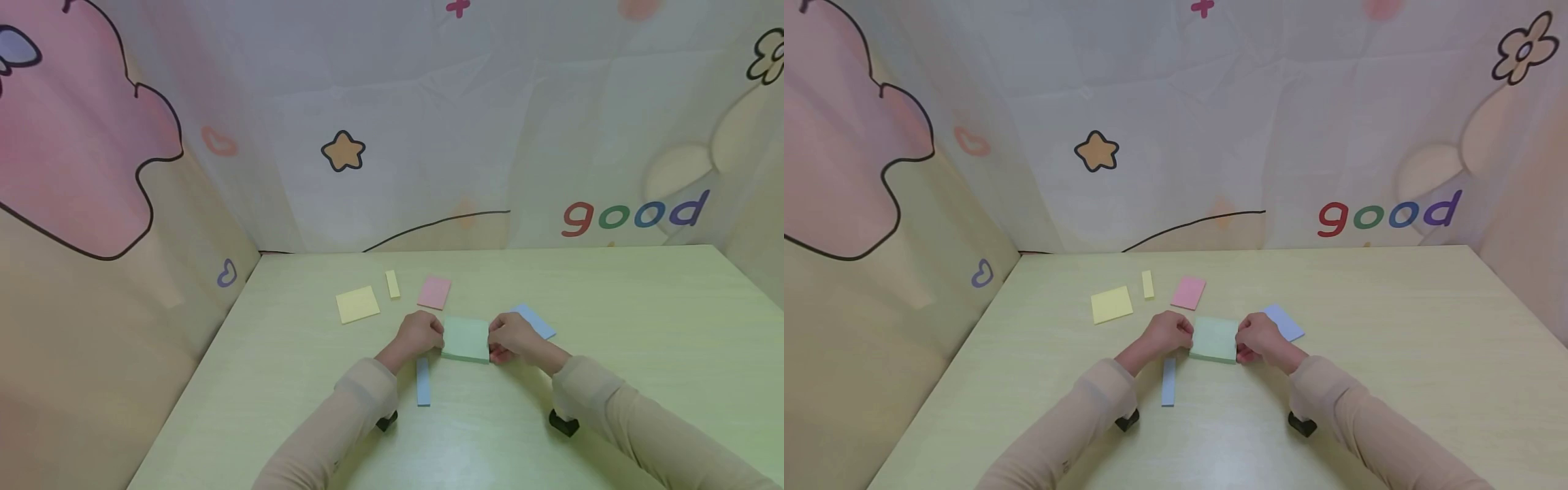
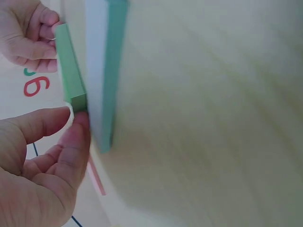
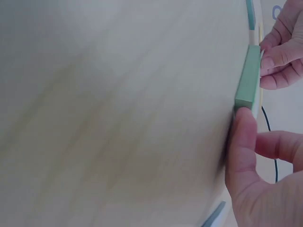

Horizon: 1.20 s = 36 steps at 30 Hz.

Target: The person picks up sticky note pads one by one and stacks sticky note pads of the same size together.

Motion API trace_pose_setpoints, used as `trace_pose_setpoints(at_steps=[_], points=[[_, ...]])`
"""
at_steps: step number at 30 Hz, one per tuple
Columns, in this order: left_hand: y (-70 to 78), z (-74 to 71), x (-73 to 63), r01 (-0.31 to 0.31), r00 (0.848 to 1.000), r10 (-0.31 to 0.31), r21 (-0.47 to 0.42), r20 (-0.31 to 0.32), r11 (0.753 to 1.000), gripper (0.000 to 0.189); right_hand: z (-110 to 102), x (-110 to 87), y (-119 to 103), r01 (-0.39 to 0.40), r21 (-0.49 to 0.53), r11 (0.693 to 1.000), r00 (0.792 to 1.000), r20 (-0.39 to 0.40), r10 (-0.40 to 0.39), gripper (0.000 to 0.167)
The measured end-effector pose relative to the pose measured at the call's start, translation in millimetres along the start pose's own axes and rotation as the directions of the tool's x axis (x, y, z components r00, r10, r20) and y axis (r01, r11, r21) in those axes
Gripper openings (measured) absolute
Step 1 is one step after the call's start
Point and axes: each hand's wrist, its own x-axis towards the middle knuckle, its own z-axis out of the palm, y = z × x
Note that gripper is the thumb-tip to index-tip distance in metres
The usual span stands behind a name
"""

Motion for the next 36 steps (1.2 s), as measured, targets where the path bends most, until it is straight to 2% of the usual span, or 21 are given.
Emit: trace_pose_setpoints(at_steps=[6, 8, 12, 18, 19, 24, 26, 32, 36], points=[[0.9, -1.3, 3.1, 0.034, 0.999, -0.035, 0.018, 0.031, 0.999, 0.015, -7.1, -1.1, -7.9, 0.031, -0.186, 0.982, 1.000, 0.004, -0.031, 0.023], [0.1, -0.3, 5.7, 0.021, 0.999, -0.021, 0.019, 0.031, 1.000, 0.019, -8.9, 0.1, -9.6, 0.048, -0.214, 0.976, 0.999, -0.004, -0.050, 0.028], [-1.2, 2.2, 9.6, -0.047, 0.999, 0.047, 0.037, 0.022, 0.998, 0.021, -9.0, 5.0, -10.5, 0.077, -0.254, 0.964, 0.996, -0.027, -0.086, 0.036], [0.5, 5.2, 12.2, -0.088, 0.996, 0.088, 0.056, 0.011, 0.995, 0.005, -4.3, 12.5, -9.5, 0.116, -0.345, 0.931, 0.987, -0.068, -0.148, 0.031], [0.7, 5.8, 13.0, -0.090, 0.996, 0.089, 0.058, 0.010, 0.994, 0.004, -3.7, 12.8, -9.5, 0.121, -0.354, 0.927, 0.985, -0.070, -0.156, 0.030], [2.0, 7.6, 13.9, -0.109, 0.994, 0.108, 0.073, 0.006, 0.991, 0.028, -2.8, 13.4, -8.6, 0.133, -0.373, 0.918, 0.982, -0.076, -0.174, 0.027], [2.9, 7.2, 13.2, -0.117, 0.993, 0.117, 0.089, 0.007, 0.989, 0.032, -3.0, 14.1, -8.0, 0.135, -0.376, 0.917, 0.981, -0.079, -0.177, 0.028], [3.8, 7.3, 13.9, -0.129, 0.992, 0.128, 0.163, 0.019, 0.978, 0.033, -2.9, 14.9, -8.1, 0.128, -0.392, 0.911, 0.981, -0.085, -0.174, 0.024], [2.8, 8.0, 14.7, -0.155, 0.988, 0.156, 0.194, 0.011, 0.969, 0.036, -2.3, 14.2, -8.8, 0.124, -0.404, 0.906, 0.981, -0.085, -0.172, 0.018]])
